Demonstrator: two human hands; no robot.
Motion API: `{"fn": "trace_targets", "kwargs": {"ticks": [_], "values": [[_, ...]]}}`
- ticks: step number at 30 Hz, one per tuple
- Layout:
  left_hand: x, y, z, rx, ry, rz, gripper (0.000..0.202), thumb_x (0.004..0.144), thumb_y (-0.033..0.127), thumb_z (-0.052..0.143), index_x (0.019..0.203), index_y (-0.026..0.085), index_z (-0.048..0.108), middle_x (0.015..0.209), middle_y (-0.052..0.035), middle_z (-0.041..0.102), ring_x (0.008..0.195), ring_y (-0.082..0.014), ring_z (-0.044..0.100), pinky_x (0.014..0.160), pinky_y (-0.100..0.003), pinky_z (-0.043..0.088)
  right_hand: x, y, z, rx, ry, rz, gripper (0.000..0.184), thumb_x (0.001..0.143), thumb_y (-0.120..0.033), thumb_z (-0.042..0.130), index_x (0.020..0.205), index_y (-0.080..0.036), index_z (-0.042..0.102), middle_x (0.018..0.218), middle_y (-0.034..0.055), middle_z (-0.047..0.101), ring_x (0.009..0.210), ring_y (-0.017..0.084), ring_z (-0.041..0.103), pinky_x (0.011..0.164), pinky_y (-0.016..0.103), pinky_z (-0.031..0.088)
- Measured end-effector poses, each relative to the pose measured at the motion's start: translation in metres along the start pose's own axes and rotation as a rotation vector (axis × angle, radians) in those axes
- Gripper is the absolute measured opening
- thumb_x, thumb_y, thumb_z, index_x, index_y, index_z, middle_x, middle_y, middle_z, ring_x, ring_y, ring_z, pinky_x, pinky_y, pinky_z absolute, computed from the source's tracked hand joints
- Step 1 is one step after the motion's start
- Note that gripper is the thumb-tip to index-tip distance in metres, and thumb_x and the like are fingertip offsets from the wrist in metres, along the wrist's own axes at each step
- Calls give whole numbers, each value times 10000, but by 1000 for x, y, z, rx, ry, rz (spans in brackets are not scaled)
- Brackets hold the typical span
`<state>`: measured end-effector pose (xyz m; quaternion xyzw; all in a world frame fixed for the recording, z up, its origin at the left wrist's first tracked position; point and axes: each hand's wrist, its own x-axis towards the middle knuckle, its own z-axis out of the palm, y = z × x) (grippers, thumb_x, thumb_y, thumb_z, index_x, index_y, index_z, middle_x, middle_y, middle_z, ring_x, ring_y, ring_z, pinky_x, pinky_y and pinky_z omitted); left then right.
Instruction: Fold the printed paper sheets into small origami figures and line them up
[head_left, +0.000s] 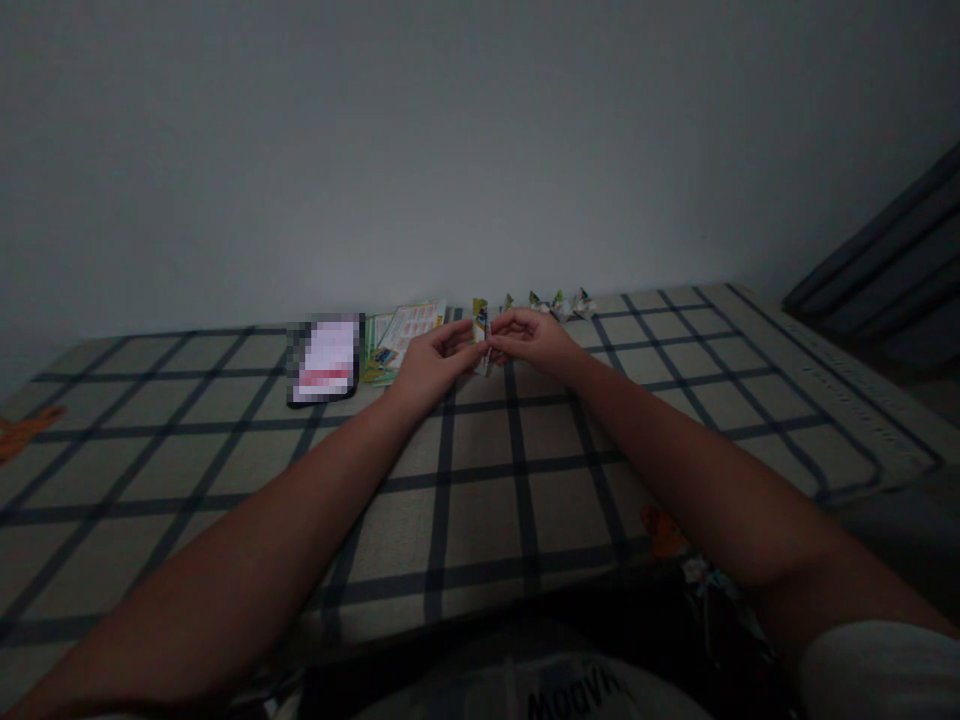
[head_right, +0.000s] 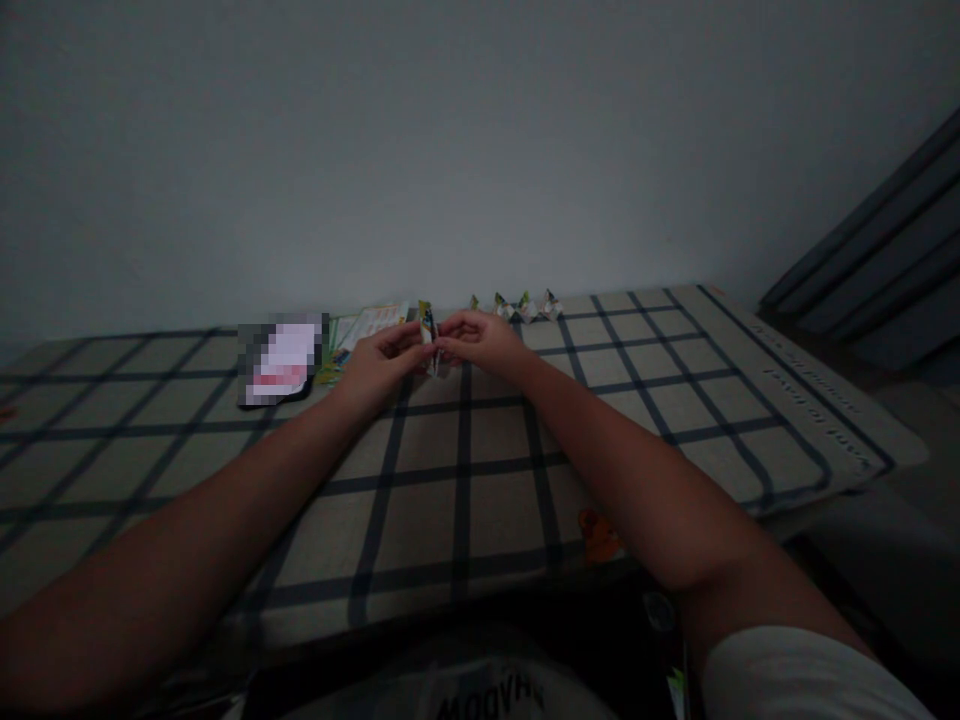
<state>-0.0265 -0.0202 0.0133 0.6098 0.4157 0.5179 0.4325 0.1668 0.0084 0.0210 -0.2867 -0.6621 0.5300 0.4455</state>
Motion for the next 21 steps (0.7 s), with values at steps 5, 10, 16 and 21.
{"fn": "trace_targets", "kwargs": {"ticks": [5, 10, 16, 21], "values": [[0, 0, -2, 1, 3, 23, 539, 717, 379, 807, 1196, 151, 707, 1082, -136, 759, 1006, -273, 724, 859, -436, 615, -2, -2, 3, -61, 40, -33, 383, 689, -448, 828, 886, -186, 630, 724, -4, 683, 662, 132, 673, 660, 281, 585], [-1, 2, -2, -19, 32, 18, 514, 714, 321, 756, 1195, 146, 708, 1091, -122, 758, 998, -274, 723, 838, -423, 618, -2, -3, 4, -71, 79, -52, 360, 702, -449, 805, 880, -187, 632, 715, -4, 676, 644, 132, 667, 654, 278, 572], [-7, 7, -1, 147, 26, 126, 507, 718, 290, 746, 1205, 153, 715, 1092, -121, 759, 994, -274, 715, 863, -405, 596, -5, -5, 8, -181, 28, -100, 312, 727, -418, 772, 897, -183, 658, 751, 7, 681, 680, 126, 641, 664, 263, 535], [-9, 11, -1, 287, 20, 172, 486, 746, 306, 729, 1209, 156, 721, 957, -85, 769, 861, -235, 715, 813, -373, 590, -10, -10, 10, -355, 22, -181, 264, 778, -405, 716, 910, -181, 671, 759, 14, 680, 668, 123, 607, 625, 251, 494]]}}
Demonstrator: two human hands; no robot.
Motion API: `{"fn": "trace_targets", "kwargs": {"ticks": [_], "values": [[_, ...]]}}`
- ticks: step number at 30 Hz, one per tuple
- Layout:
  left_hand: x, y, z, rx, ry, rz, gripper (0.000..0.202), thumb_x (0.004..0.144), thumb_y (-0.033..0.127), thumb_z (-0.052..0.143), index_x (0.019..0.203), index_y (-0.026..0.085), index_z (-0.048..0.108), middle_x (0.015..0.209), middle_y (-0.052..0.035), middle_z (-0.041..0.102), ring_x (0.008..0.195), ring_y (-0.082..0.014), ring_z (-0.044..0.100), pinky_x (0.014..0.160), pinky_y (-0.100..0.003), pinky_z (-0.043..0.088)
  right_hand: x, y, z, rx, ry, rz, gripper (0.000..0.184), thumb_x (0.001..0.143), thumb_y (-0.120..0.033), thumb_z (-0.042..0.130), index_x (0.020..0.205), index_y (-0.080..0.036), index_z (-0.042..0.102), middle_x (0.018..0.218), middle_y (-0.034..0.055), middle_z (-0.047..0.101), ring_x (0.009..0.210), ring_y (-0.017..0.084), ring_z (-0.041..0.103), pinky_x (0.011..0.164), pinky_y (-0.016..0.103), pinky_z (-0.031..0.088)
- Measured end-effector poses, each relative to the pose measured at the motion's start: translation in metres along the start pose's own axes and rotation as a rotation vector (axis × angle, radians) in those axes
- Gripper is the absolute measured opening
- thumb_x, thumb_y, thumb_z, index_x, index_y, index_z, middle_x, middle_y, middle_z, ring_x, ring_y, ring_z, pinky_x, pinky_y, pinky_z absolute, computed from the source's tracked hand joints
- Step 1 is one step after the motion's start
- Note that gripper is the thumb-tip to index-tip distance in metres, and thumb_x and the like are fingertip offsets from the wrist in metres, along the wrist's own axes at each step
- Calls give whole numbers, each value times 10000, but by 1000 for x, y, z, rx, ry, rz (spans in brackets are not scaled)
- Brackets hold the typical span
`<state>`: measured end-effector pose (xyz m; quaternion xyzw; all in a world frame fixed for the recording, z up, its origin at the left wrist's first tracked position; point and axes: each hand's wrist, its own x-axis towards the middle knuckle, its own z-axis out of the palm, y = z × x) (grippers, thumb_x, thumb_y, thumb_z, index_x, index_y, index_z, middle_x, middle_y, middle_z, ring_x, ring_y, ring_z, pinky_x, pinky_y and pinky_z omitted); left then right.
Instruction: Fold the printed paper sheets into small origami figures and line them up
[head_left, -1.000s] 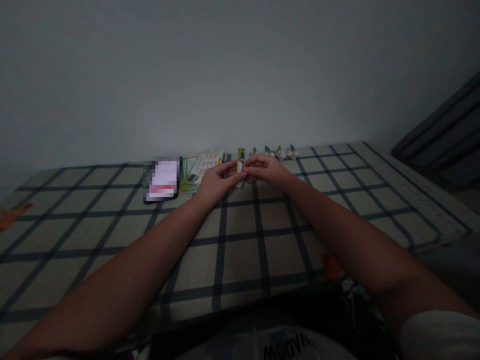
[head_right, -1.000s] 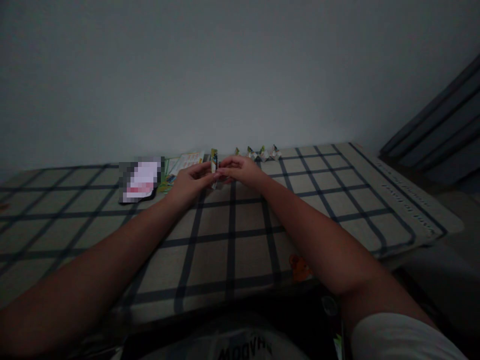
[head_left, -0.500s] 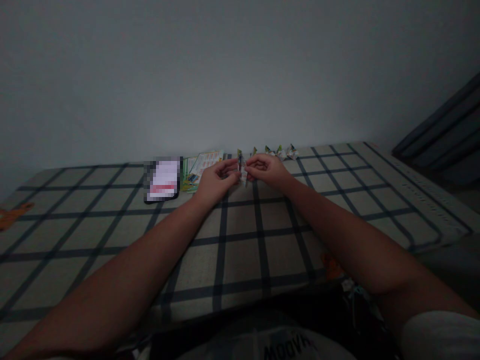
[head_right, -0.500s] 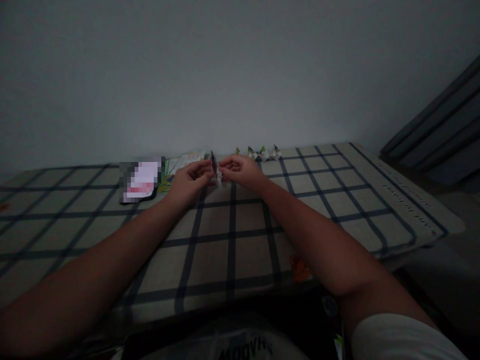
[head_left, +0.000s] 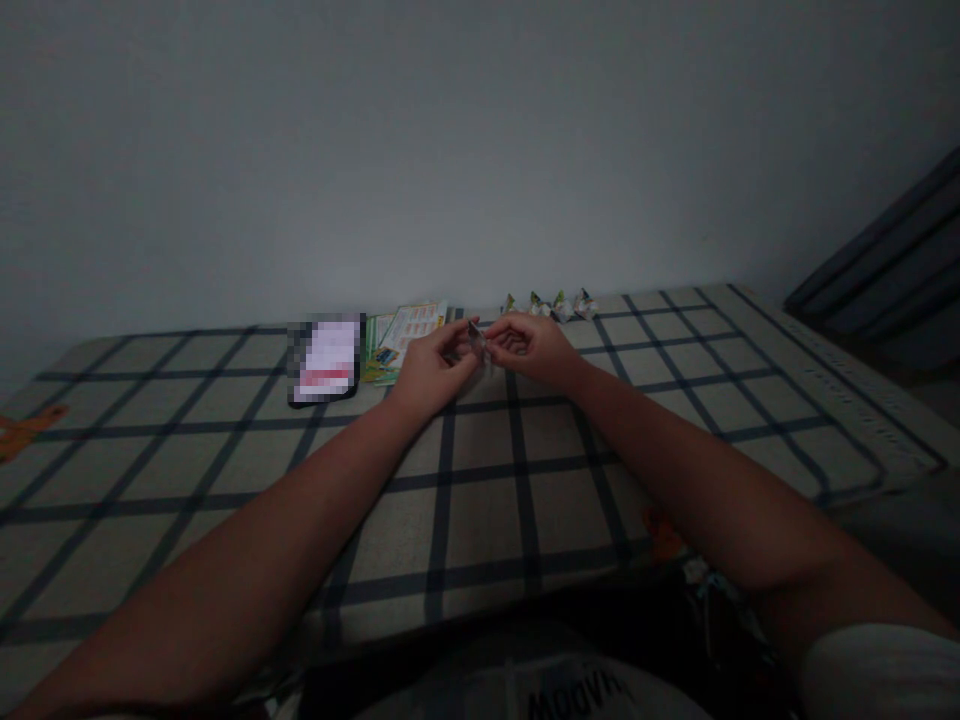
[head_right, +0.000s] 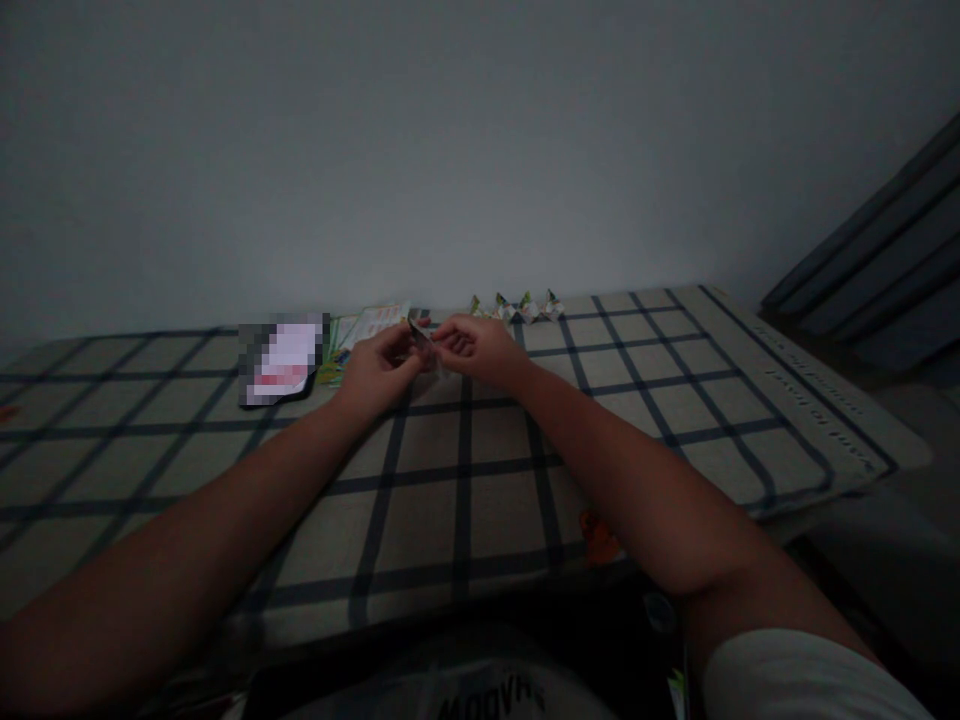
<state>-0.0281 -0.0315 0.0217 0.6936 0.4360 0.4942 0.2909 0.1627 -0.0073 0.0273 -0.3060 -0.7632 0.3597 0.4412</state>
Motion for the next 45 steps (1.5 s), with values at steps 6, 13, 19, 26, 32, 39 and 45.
{"fn": "trace_targets", "kwargs": {"ticks": [6, 13, 19, 26, 32, 39, 45], "values": [[5, -12, 4, -146, 37, -24, 497, 732, 202, 658, 1224, 161, 716, 1082, -96, 770, 954, -230, 727, 885, -391, 594, 0, 1, -5, -165, 15, -107, 263, 816, -317, 632, 1034, -178, 683, 787, 14, 681, 649, 118, 593, 627, 249, 477], [8, -16, 2, -299, 52, -86, 455, 726, 268, 728, 1174, 187, 749, 1132, -102, 757, 1026, -246, 710, 879, -389, 600, 2, 3, -10, -269, 60, -147, 226, 831, -267, 583, 992, -183, 718, 834, 22, 700, 644, 112, 541, 613, 240, 426], [10, -14, 0, -508, -19, -127, 400, 766, 317, 717, 1150, 212, 753, 1170, -96, 737, 1029, -233, 703, 848, -363, 600, 4, 7, -13, -325, 71, -188, 211, 823, -223, 578, 947, -168, 741, 821, 34, 706, 683, 131, 568, 641, 261, 416], [14, -17, 4, -463, 78, -151, 481, 726, 386, 833, 1160, 209, 722, 1025, -76, 751, 917, -186, 709, 824, -318, 575, 4, 8, -13, -409, 49, -248, 216, 828, -210, 555, 921, -180, 747, 762, 24, 686, 665, 136, 556, 649, 272, 417], [13, -16, 3, -491, 43, -118, 559, 709, 300, 841, 1232, 198, 672, 1017, -64, 762, 908, -172, 717, 890, -336, 562, 2, 7, -13, -270, 35, -185, 244, 834, -256, 584, 1023, -182, 719, 880, 39, 709, 720, 141, 595, 663, 261, 455], [8, -10, 3, -337, 67, -66, 555, 734, 346, 830, 1247, 190, 686, 987, -75, 771, 909, -198, 735, 912, -369, 579, 5, 8, -9, -153, 26, -18, 277, 817, -442, 692, 896, -176, 685, 783, 27, 690, 689, 143, 594, 652, 262, 465], [8, -6, -1, -147, 102, -48, 369, 794, 464, 774, 1049, 198, 788, 961, -75, 786, 912, -220, 721, 871, -361, 571, 5, 15, -10, -93, 5, 4, 296, 827, -465, 700, 852, -170, 692, 777, 38, 699, 725, 161, 646, 683, 283, 496]]}}
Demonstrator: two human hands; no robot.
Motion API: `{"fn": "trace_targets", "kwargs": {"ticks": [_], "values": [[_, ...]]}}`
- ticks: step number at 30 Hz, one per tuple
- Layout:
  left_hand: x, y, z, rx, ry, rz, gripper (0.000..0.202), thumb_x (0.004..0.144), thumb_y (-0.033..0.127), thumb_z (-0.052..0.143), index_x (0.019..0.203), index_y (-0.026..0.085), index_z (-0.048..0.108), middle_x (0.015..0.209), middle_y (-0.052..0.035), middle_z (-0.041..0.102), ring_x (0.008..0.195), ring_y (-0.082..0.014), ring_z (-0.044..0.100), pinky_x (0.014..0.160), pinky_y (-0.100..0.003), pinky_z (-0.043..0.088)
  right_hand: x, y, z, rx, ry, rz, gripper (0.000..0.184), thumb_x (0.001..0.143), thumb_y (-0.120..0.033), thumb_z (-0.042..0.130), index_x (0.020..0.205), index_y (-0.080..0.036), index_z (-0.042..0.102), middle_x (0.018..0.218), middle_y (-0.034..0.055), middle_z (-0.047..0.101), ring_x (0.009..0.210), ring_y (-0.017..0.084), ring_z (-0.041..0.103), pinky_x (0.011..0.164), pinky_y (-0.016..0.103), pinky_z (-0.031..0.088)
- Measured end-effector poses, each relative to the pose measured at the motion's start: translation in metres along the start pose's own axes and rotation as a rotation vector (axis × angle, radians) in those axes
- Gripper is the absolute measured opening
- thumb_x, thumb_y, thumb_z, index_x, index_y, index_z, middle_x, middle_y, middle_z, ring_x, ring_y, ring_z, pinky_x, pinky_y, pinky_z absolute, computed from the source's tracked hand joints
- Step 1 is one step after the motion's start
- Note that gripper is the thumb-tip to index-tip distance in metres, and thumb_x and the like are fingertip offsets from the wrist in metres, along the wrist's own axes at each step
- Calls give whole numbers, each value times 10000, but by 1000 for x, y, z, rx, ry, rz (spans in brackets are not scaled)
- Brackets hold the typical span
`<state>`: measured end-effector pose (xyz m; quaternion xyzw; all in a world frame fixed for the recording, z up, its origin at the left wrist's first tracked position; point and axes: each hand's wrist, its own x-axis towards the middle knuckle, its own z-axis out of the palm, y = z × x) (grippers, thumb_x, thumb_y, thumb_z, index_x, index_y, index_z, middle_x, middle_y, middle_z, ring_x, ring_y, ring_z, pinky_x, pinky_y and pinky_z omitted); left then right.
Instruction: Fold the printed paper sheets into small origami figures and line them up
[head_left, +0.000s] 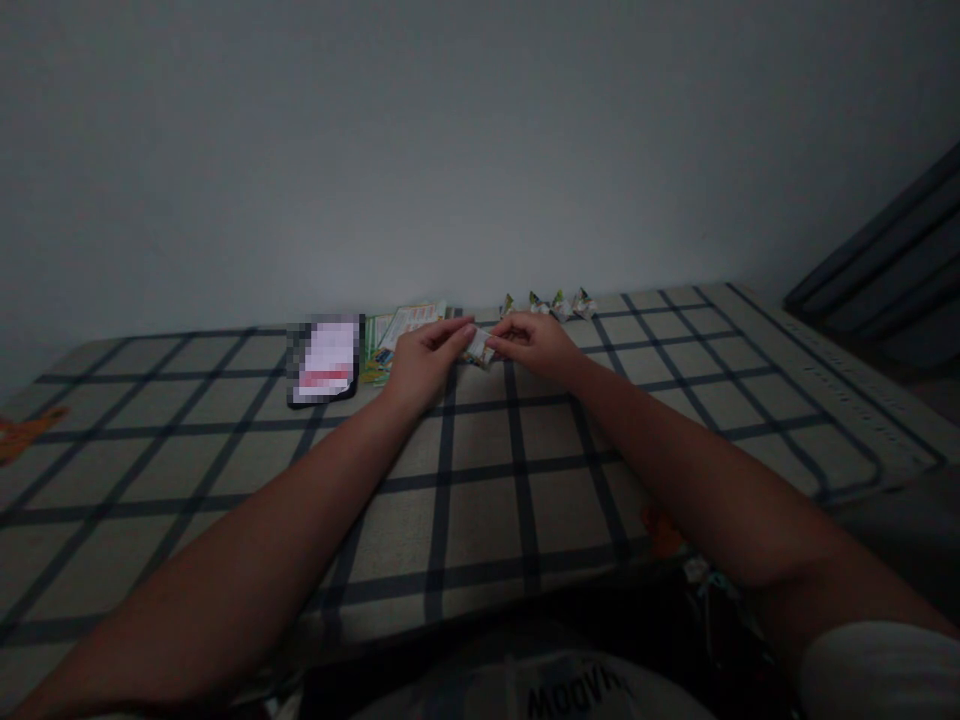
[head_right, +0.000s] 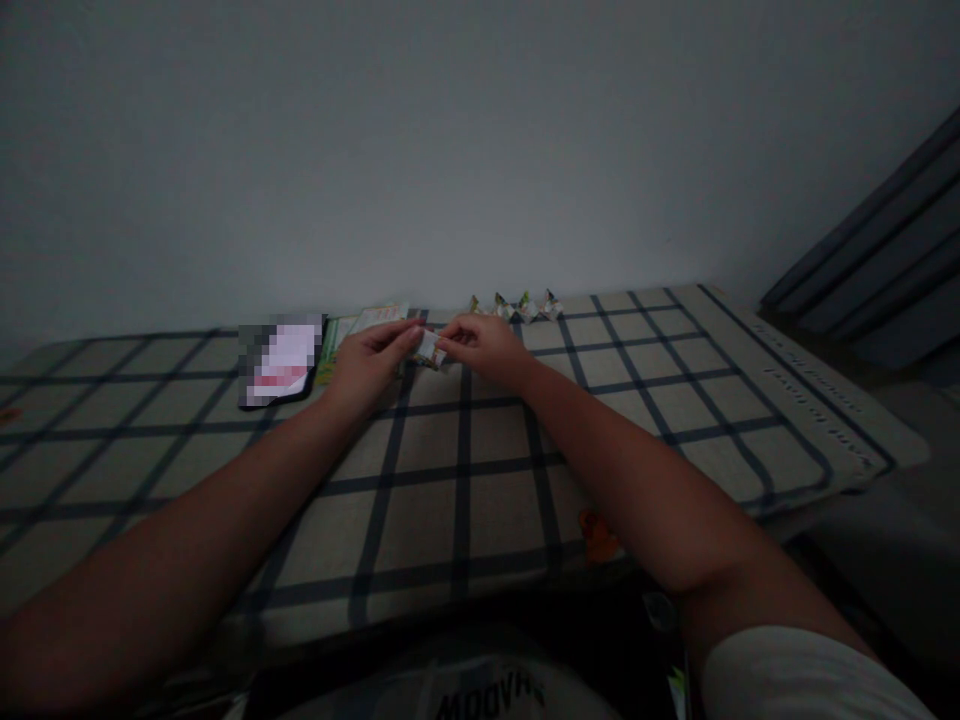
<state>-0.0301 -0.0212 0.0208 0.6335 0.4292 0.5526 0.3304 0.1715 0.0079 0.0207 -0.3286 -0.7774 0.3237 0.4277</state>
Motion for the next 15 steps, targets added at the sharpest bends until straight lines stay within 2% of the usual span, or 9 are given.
{"fn": "trace_targets", "kwargs": {"ticks": [3, 8, 12, 15], "values": [[1, 1, -2, 128, 12, 42, 293, 823, 482, 736, 887, 203, 801, 854, -54, 781, 814, -203, 704, 778, -328, 557, 0, 1, 1, 2, -6, -19, 301, 818, -467, 706, 838, -167, 685, 761, 33, 689, 703, 153, 633, 669, 280, 498], [-1, 6, -3, 158, 50, 126, 264, 847, 446, 701, 834, 191, 767, 750, -25, 741, 698, -161, 658, 656, -274, 515, 0, -3, 6, 101, -4, -33, 348, 780, -483, 735, 899, -162, 674, 787, 23, 681, 710, 138, 617, 673, 268, 500], [-3, 7, -2, 163, 46, 163, 237, 842, 432, 717, 858, 206, 788, 811, -35, 764, 761, -169, 687, 727, -289, 537, -1, -8, 4, 33, -59, -27, 332, 779, -470, 736, 843, -146, 701, 722, 13, 655, 671, 127, 574, 631, 253, 446], [-3, 5, -1, 131, 26, 145, 281, 821, 442, 740, 976, 215, 798, 963, -57, 789, 852, -188, 712, 802, -313, 558, 0, -8, 0, -5, -41, -15, 342, 808, -478, 701, 824, -136, 706, 713, 24, 653, 667, 131, 568, 620, 253, 428]]}}
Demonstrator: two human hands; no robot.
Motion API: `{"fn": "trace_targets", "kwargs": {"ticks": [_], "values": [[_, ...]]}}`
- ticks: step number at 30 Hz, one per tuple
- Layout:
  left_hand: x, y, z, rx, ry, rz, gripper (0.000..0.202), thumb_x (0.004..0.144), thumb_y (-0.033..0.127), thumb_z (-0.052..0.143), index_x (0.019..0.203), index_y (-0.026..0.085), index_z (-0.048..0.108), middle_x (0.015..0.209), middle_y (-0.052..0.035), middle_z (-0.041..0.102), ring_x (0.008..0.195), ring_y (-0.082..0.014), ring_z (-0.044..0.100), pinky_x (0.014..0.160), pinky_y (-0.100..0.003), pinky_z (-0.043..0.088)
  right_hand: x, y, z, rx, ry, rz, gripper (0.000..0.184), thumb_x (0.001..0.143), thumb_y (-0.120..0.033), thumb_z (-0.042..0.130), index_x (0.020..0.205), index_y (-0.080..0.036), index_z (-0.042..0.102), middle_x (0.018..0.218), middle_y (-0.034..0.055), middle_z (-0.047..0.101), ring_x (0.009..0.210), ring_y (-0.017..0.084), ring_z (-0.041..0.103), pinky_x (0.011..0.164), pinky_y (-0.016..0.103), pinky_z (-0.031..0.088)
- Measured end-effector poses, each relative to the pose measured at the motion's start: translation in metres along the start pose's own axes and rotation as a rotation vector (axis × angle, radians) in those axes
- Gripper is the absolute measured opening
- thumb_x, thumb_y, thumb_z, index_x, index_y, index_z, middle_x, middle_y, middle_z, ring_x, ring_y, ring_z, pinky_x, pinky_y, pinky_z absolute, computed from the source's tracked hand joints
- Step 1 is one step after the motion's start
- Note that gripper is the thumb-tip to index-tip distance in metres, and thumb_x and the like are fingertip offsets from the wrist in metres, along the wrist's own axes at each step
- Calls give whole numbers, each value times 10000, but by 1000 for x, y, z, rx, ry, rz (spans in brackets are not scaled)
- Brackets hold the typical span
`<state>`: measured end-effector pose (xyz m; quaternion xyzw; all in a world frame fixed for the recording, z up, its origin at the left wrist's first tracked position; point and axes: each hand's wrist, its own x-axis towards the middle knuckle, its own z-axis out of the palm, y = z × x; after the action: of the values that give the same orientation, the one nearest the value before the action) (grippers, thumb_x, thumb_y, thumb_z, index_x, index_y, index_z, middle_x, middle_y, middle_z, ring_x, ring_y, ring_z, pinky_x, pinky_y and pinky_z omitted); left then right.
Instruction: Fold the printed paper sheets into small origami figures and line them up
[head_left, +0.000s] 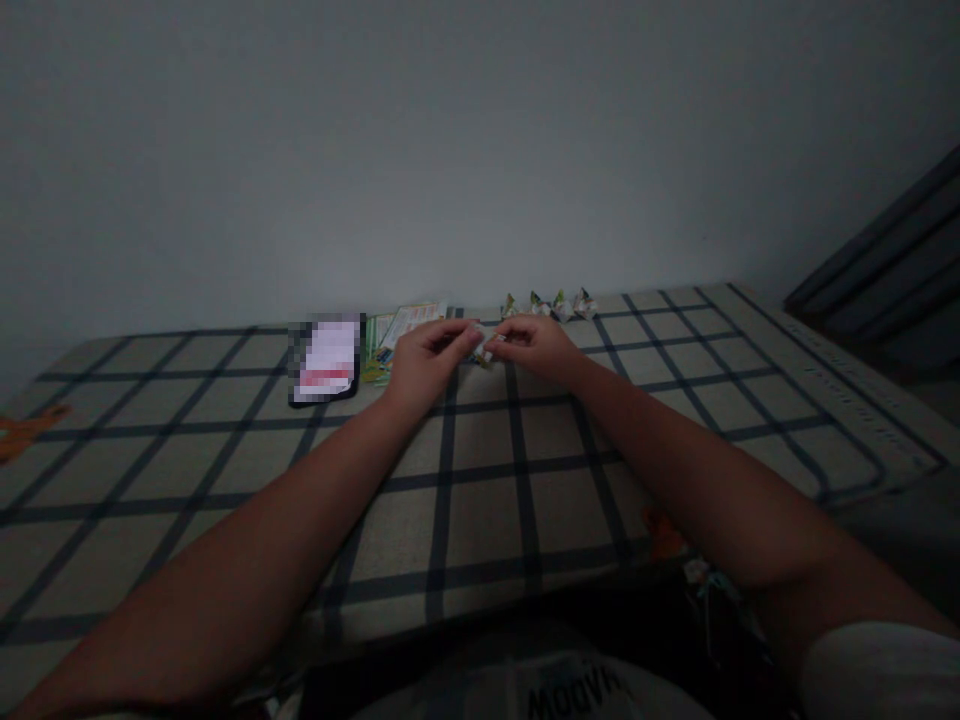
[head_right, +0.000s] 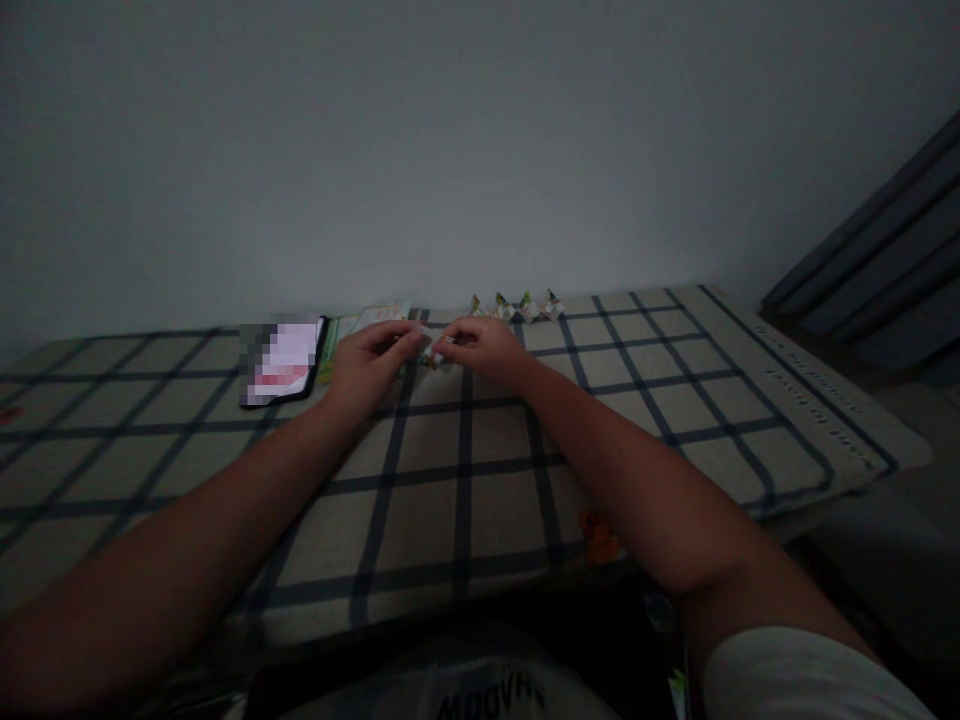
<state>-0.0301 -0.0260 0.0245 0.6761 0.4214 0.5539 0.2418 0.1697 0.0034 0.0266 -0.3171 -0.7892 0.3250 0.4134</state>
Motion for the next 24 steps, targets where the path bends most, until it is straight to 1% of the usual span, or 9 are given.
{"fn": "trace_targets", "kwargs": {"ticks": [2, 3, 6, 8, 11, 15, 18, 21, 24], "values": [[1, -2, 0, -28, -9, -18, 346, 811, 455, 749, 1058, 214, 786, 1050, -68, 786, 890, -196, 717, 818, -319, 562, 1, 1, -2, 5, 40, 6, 343, 816, -476, 689, 835, -134, 703, 732, 32, 663, 672, 136, 576, 622, 255, 431], [2, -4, 1, -28, -17, -23, 354, 811, 460, 750, 1063, 213, 784, 1054, -69, 786, 891, -197, 717, 815, -317, 561, 1, 2, -2, 8, 63, 8, 341, 818, -474, 686, 838, -134, 702, 739, 34, 667, 673, 138, 579, 623, 257, 432], [4, -6, 0, 12, -35, -20, 274, 823, 455, 739, 929, 209, 798, 913, -48, 788, 826, -185, 705, 776, -299, 546, 3, 5, -2, 45, 113, 16, 336, 805, -474, 698, 835, -140, 697, 749, 37, 671, 673, 138, 586, 629, 262, 446], [4, -6, -1, 17, -30, -14, 240, 827, 438, 735, 848, 207, 793, 814, -30, 771, 770, -172, 688, 737, -285, 528, 3, 7, -1, 114, 107, 25, 333, 789, -476, 714, 839, -148, 690, 754, 34, 673, 676, 135, 592, 639, 264, 464], [4, -4, -2, -5, 8, -29, 234, 817, 431, 746, 826, 201, 787, 769, -20, 756, 731, -161, 667, 695, -273, 501, 4, 8, 1, 202, 65, 37, 330, 771, -474, 733, 868, -161, 687, 768, 25, 676, 678, 130, 594, 641, 263, 482], [5, -4, -2, 10, 50, -39, 250, 801, 445, 759, 815, 196, 776, 761, -20, 749, 723, -163, 657, 678, -276, 496, 4, 8, 1, 161, 33, 25, 312, 757, -461, 749, 815, -159, 697, 751, 24, 676, 682, 131, 591, 638, 262, 478], [5, -7, -2, 8, 22, -25, 271, 803, 467, 757, 835, 198, 775, 767, -24, 748, 715, -162, 661, 665, -276, 501, 3, 6, 1, 122, 54, 25, 297, 760, -445, 742, 771, -153, 690, 716, 22, 669, 669, 131, 588, 629, 262, 464], [5, -10, -1, -22, -6, -11, 294, 779, 463, 779, 920, 205, 778, 822, -28, 759, 718, -159, 666, 675, -278, 511, 3, 4, 0, 140, 76, 30, 295, 768, -440, 730, 785, -149, 681, 718, 22, 666, 670, 131, 586, 633, 263, 462], [5, -13, 0, -8, -48, 4, 243, 776, 430, 783, 874, 208, 771, 827, -27, 755, 727, -159, 665, 692, -285, 508, 3, 4, -1, 150, 99, 29, 302, 764, -450, 732, 788, -155, 666, 723, 20, 659, 673, 131, 574, 631, 261, 457]]}}
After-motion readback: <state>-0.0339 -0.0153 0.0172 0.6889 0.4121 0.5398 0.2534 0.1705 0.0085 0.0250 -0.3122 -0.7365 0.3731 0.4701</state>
